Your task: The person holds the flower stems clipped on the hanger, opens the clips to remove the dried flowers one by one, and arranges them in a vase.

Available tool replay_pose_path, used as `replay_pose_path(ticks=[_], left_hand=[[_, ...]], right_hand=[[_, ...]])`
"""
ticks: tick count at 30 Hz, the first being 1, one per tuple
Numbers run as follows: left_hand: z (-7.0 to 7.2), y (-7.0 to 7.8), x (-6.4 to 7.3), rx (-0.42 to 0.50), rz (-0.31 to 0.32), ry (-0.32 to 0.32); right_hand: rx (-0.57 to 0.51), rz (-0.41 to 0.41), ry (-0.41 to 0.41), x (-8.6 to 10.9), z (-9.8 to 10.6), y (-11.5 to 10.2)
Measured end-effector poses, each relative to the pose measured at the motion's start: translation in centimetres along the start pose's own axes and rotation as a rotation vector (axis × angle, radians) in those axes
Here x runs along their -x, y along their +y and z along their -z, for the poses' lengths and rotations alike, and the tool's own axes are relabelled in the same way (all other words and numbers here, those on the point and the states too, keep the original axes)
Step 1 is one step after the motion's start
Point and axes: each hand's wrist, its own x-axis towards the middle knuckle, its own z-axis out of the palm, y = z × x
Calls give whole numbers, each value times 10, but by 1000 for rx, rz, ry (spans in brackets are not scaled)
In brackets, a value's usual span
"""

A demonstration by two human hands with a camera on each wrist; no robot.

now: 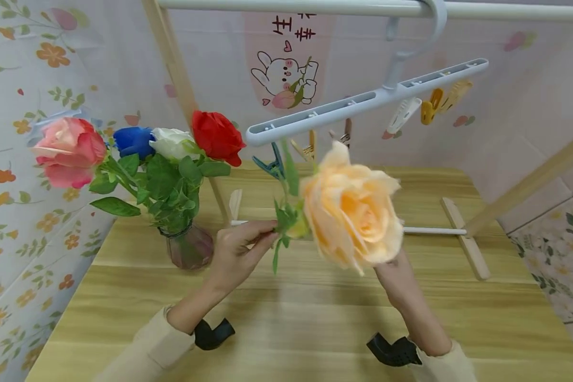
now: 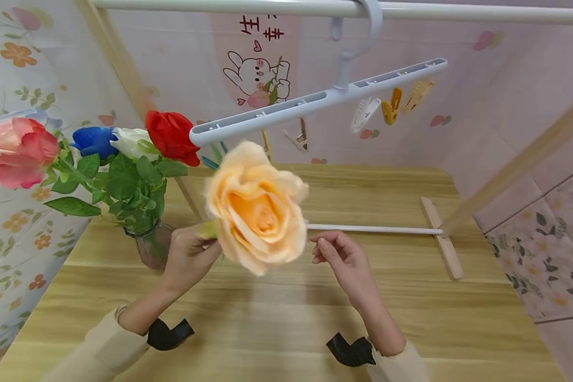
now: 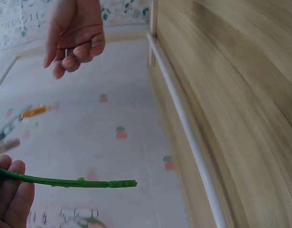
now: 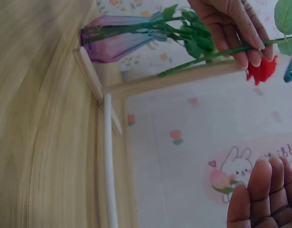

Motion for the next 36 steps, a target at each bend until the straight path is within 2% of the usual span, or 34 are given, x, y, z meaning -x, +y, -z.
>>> replay_pose_path(ticks=[1, 3, 5, 8, 10, 14, 17, 21, 28, 36], left_hand=[[8, -1, 2, -1, 9, 25], [23, -1, 5, -3, 25, 83], [38, -2, 7, 21, 39, 134], [59, -3, 6, 76, 73, 214], [71, -3, 6, 117, 110, 254], [93, -4, 5, 113, 169, 322], [107, -4, 5, 162, 157, 366], [123, -5, 6, 220, 118, 418], [137, -3, 9, 151, 140, 476], [143, -3, 9, 162, 125, 499]], right_hand=[[-56, 44, -56, -4, -20, -31], [-72, 100, -143, -4, -53, -82], [-76, 94, -182, -3, -76, -113], [-57, 51, -207, -10, -97, -120], [-58, 43, -233, -17, -110, -116], [-62, 36, -308, -31, -136, -104], [-50, 20, -357, -41, -158, -100], [12, 45, -395, -56, -188, -101], [95, 90, -435, -78, -225, -108], [99, 145, -456, -87, -247, -114]])
